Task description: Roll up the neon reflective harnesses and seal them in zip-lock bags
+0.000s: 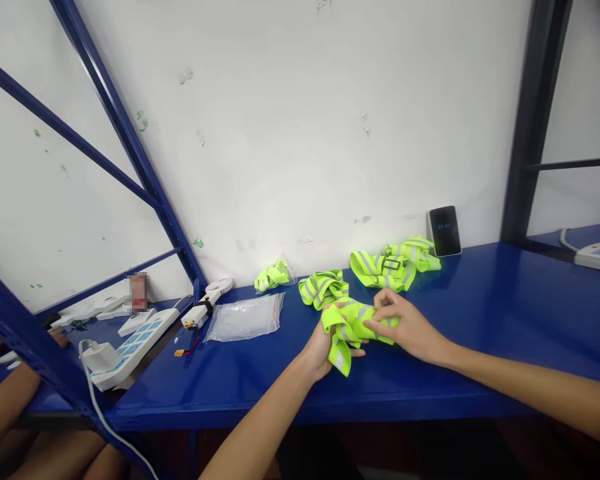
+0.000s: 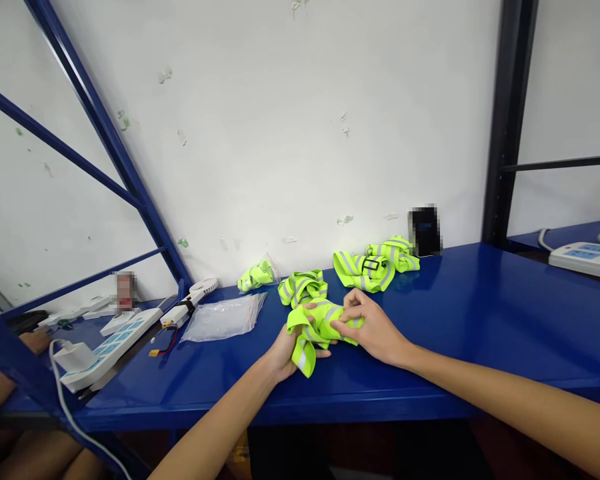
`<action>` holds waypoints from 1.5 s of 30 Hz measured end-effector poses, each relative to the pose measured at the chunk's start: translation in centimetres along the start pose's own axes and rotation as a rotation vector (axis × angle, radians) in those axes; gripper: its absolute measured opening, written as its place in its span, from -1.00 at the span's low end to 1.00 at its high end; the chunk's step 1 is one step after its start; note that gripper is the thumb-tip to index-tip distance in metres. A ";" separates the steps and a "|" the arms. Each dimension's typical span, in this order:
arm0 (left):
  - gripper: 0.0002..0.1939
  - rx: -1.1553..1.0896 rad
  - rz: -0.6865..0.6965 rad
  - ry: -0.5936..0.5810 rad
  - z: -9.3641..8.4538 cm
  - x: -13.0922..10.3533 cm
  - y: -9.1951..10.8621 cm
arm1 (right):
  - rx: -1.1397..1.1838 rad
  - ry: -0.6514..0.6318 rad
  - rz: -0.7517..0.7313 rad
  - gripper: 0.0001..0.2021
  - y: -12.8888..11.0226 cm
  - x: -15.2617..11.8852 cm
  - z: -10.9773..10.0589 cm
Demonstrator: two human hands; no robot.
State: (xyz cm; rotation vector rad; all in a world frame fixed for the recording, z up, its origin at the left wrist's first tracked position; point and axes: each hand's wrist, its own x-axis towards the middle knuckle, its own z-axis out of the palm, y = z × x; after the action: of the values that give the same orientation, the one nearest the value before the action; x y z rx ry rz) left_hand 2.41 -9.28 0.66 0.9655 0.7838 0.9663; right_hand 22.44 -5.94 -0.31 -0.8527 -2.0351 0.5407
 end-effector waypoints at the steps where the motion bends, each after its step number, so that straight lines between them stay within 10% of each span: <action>1: -0.51 -0.009 0.063 0.060 -0.1 0.1 -0.1 | 0.001 0.052 -0.001 -0.66 0.1 0.4 0.3; 3: -0.58 0.026 0.250 0.165 -0.2 0.2 0.1 | 0.037 0.161 0.016 -0.73 0.3 1.4 0.5; 8: -0.65 0.274 0.706 0.173 -0.7 2.0 3.4 | 0.402 0.128 0.127 -0.18 0.5 6.0 -1.1; 11: -0.63 0.257 0.695 0.117 -0.9 4.7 4.7 | 0.782 -0.171 0.199 -0.43 1.2 8.5 -1.5; 14: -0.63 0.119 0.686 0.173 -1.0 7.3 4.3 | 0.823 -0.105 0.200 -0.49 2.1 9.5 -0.6; 21: -0.34 -0.204 0.540 0.212 -1.0 7.7 3.2 | 0.027 0.342 -0.200 -0.52 3.3 8.5 1.4; 34: -0.48 -0.127 0.534 0.070 -0.9 7.2 2.9 | -0.348 0.156 -0.580 -0.15 5.2 7.7 0.9; 45: 0.05 -0.051 0.618 0.128 -3.0 6.9 3.2 | 0.001 0.166 -0.242 0.01 1.7 7.0 1.0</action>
State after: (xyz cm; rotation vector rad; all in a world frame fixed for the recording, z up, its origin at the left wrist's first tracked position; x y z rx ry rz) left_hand 1.37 -1.19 1.67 1.1352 0.5653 1.5863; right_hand 19.29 0.33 1.81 -0.6175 -1.9503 0.3249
